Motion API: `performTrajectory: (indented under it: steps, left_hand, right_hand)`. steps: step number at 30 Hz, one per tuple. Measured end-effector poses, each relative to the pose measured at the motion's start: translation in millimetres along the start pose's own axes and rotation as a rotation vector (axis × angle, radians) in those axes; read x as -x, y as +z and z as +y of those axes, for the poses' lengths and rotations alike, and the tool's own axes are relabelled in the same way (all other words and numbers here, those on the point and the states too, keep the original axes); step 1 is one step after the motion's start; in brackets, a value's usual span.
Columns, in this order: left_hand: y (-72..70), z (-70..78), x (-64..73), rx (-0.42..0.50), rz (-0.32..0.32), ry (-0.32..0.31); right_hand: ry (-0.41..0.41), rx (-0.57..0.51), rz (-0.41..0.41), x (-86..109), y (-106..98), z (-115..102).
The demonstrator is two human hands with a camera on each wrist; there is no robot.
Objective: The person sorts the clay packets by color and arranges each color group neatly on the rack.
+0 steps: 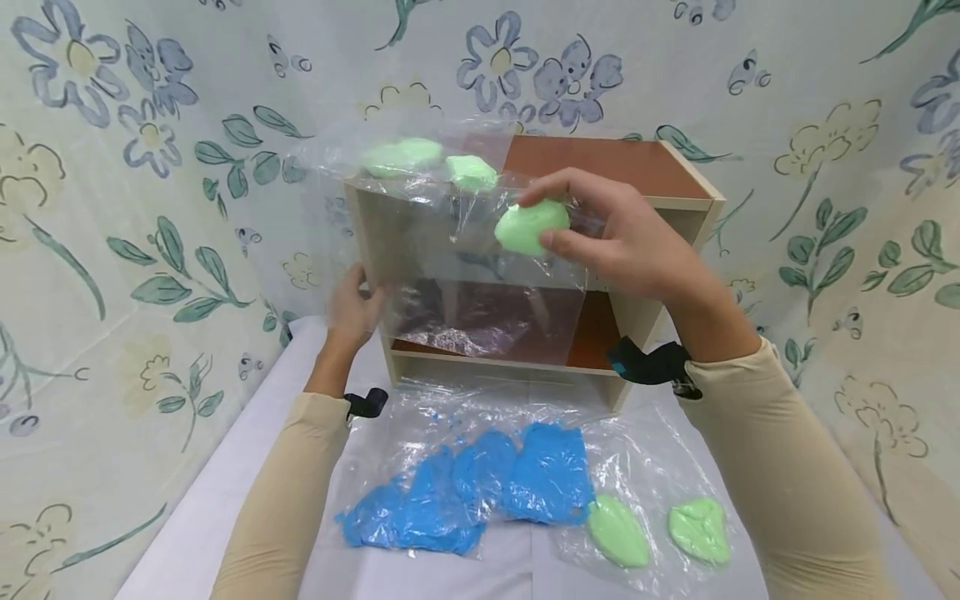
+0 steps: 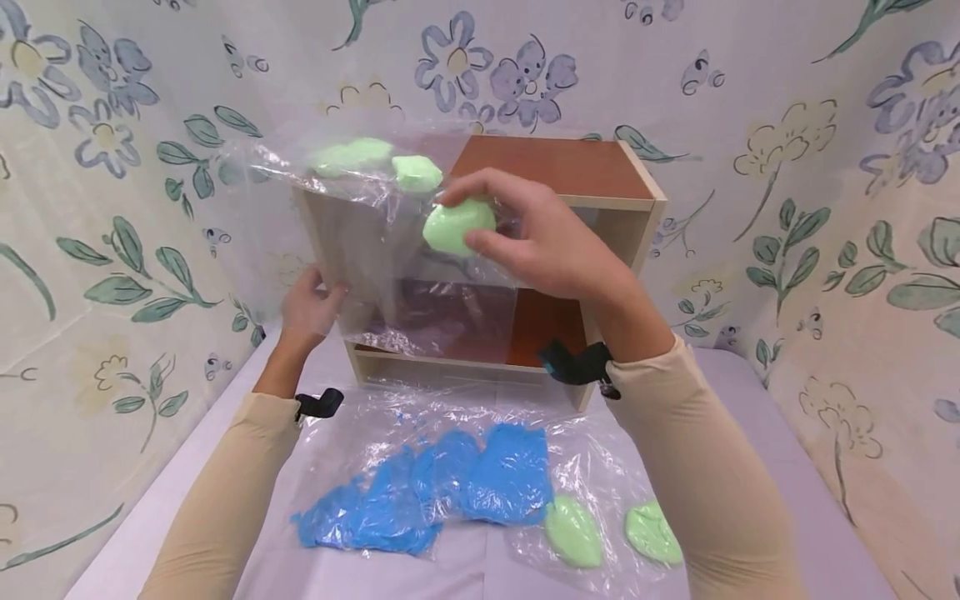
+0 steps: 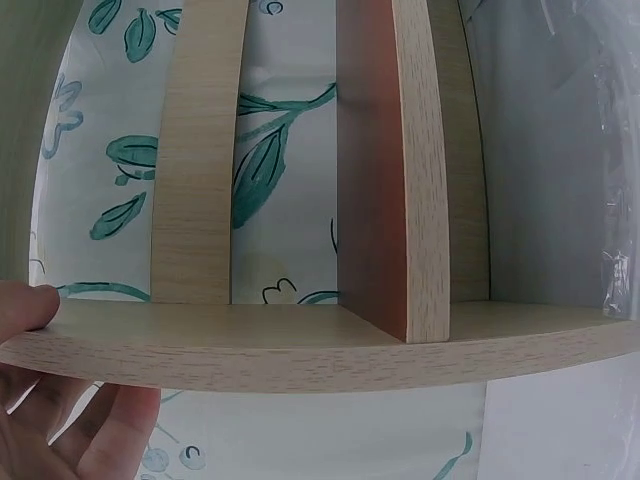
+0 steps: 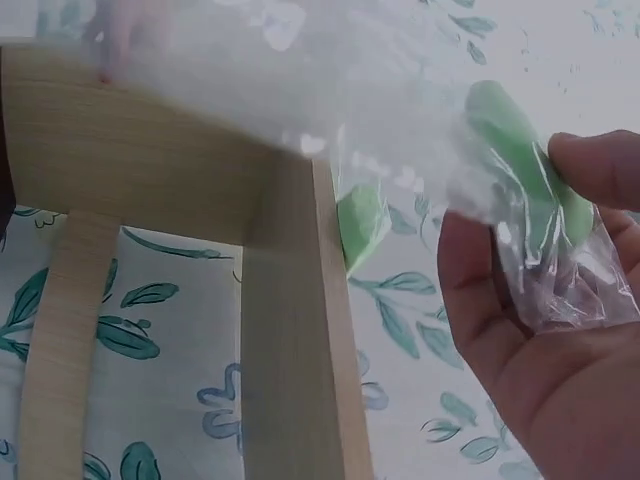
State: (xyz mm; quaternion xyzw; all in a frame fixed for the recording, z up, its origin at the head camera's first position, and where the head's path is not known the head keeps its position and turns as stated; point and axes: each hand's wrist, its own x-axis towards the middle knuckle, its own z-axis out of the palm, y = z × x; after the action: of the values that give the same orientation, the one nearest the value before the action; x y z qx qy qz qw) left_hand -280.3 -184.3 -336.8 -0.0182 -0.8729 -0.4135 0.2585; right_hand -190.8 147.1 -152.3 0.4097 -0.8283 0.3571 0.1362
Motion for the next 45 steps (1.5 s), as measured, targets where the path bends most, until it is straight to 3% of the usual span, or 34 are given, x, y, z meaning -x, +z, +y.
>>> performTrajectory:
  steps: [7, 13, 15, 18, 23, 30, 38, 45]
  left_hand:
    - [1.5, -1.4, -4.3, -0.033, 0.006, 0.000]
    - [1.9, 1.3, -4.2, 0.007, -0.027, -0.032]
    - [2.3, 1.6, -3.7, 0.010, -0.032, -0.039]
    - [2.4, 2.0, -2.4, 0.014, -0.033, -0.039]
    - [2.6, 1.4, -1.0, 0.011, -0.027, -0.038]
    - [3.2, -0.6, 3.0, 0.000, -0.026, -0.046]
    - [4.3, -1.2, 3.4, -0.020, -0.015, -0.015]
    - [2.2, 0.2, 1.5, -0.010, -0.009, -0.033]
  right_hand:
    - [0.244, -0.249, 0.122, -19.4, -14.9, 15.2]
    - [0.323, -0.663, 0.247, -32.6, -25.8, 35.8]
    - [0.346, -0.732, 0.294, -35.9, -27.8, 41.3]
    - [0.422, -0.621, 0.332, -40.1, -29.1, 46.6]
    - [0.541, -0.265, 0.292, -46.2, -27.3, 48.3]
    - [0.520, 0.108, 0.285, -45.0, -20.1, 44.1]
    - [0.483, 0.274, 0.340, -38.1, -11.3, 35.6]
    - [0.420, 0.323, 0.244, -54.4, 1.3, 34.8]
